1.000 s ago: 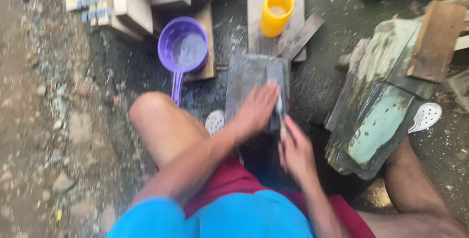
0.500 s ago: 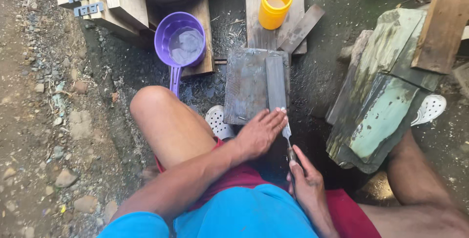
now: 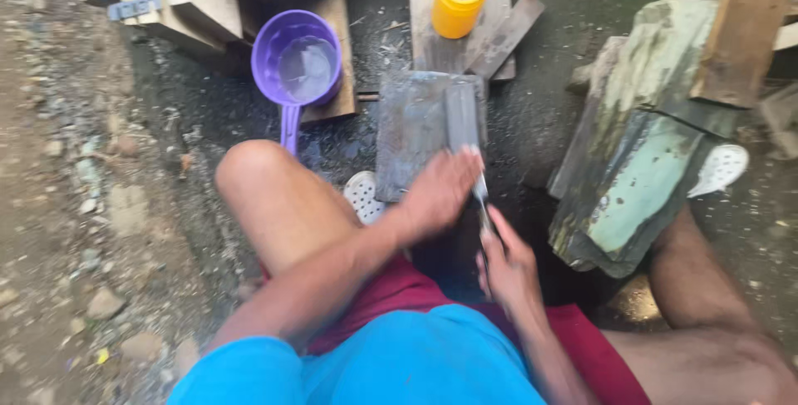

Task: The person sits on the ground and sharpens a small chisel and a larger chisel on a wet sharpening stone. They repeatedly rub the blades against the stone, occasionally dipping the tools in water from a purple ladle to lubricate the surface.

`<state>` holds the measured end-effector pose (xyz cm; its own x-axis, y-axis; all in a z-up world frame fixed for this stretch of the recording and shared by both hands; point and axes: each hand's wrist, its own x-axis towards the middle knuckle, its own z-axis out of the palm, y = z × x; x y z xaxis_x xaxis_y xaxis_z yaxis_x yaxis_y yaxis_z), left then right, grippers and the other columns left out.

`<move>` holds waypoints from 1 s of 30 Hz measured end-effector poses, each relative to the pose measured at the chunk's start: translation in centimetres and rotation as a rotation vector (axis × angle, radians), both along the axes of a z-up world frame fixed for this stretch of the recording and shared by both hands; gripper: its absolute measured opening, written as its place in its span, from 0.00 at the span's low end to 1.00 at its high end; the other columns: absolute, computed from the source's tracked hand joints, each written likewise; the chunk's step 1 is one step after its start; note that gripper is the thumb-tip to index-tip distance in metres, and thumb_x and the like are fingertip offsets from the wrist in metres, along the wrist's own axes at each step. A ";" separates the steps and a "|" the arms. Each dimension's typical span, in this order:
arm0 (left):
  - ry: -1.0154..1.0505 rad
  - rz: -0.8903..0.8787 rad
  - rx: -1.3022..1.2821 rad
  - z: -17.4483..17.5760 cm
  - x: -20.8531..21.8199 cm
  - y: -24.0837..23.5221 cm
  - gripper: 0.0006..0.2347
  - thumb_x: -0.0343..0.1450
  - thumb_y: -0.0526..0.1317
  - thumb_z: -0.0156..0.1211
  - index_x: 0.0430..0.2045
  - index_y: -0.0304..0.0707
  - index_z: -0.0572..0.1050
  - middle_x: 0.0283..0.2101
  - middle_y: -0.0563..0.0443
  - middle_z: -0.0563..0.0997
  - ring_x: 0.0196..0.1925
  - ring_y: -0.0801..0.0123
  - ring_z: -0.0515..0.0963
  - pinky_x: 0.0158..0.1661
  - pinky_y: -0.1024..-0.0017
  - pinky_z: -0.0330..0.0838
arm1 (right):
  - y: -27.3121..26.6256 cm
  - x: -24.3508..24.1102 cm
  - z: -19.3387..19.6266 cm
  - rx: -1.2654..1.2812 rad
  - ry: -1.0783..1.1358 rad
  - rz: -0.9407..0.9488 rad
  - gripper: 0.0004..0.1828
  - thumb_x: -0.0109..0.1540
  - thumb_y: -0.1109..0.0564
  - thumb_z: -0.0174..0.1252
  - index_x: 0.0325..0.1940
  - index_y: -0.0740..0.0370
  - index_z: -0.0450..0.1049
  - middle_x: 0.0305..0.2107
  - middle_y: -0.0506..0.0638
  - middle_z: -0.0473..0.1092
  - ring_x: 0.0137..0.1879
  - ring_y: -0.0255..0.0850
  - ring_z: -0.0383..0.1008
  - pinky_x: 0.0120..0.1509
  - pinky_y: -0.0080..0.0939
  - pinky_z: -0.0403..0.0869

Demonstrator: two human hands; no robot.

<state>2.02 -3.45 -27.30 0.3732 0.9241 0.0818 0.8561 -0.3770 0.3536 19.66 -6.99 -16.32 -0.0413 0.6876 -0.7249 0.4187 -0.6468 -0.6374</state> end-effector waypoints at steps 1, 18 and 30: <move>-0.044 0.054 0.057 -0.7 -2.1 3.6 0.26 0.70 0.36 0.48 0.66 0.28 0.63 0.71 0.37 0.65 0.75 0.53 0.62 0.70 0.49 0.54 | 3.3 -1.6 -1.3 0.015 0.018 0.009 0.28 0.68 0.54 0.49 0.73 0.40 0.65 0.16 0.45 0.64 0.15 0.33 0.61 0.17 0.37 0.62; -0.007 0.203 0.148 1.3 -0.5 3.5 0.27 0.69 0.40 0.52 0.64 0.22 0.64 0.70 0.30 0.66 0.73 0.48 0.63 0.72 0.50 0.53 | 6.3 -2.8 -1.7 0.129 0.097 0.069 0.28 0.69 0.52 0.46 0.75 0.38 0.63 0.17 0.44 0.64 0.16 0.31 0.61 0.17 0.35 0.63; -0.431 0.293 -0.018 2.3 -2.0 1.4 0.38 0.62 0.48 0.70 0.67 0.32 0.59 0.72 0.35 0.59 0.75 0.48 0.55 0.68 0.41 0.44 | 5.6 -3.1 -1.9 0.263 0.174 0.193 0.31 0.67 0.57 0.44 0.77 0.44 0.62 0.15 0.46 0.63 0.14 0.33 0.61 0.16 0.37 0.64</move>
<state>-0.01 -2.08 -24.97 0.0344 0.9875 0.1539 0.6997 -0.1338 0.7018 16.55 -1.35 -18.21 -0.2957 0.8170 -0.4951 0.3881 -0.3708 -0.8437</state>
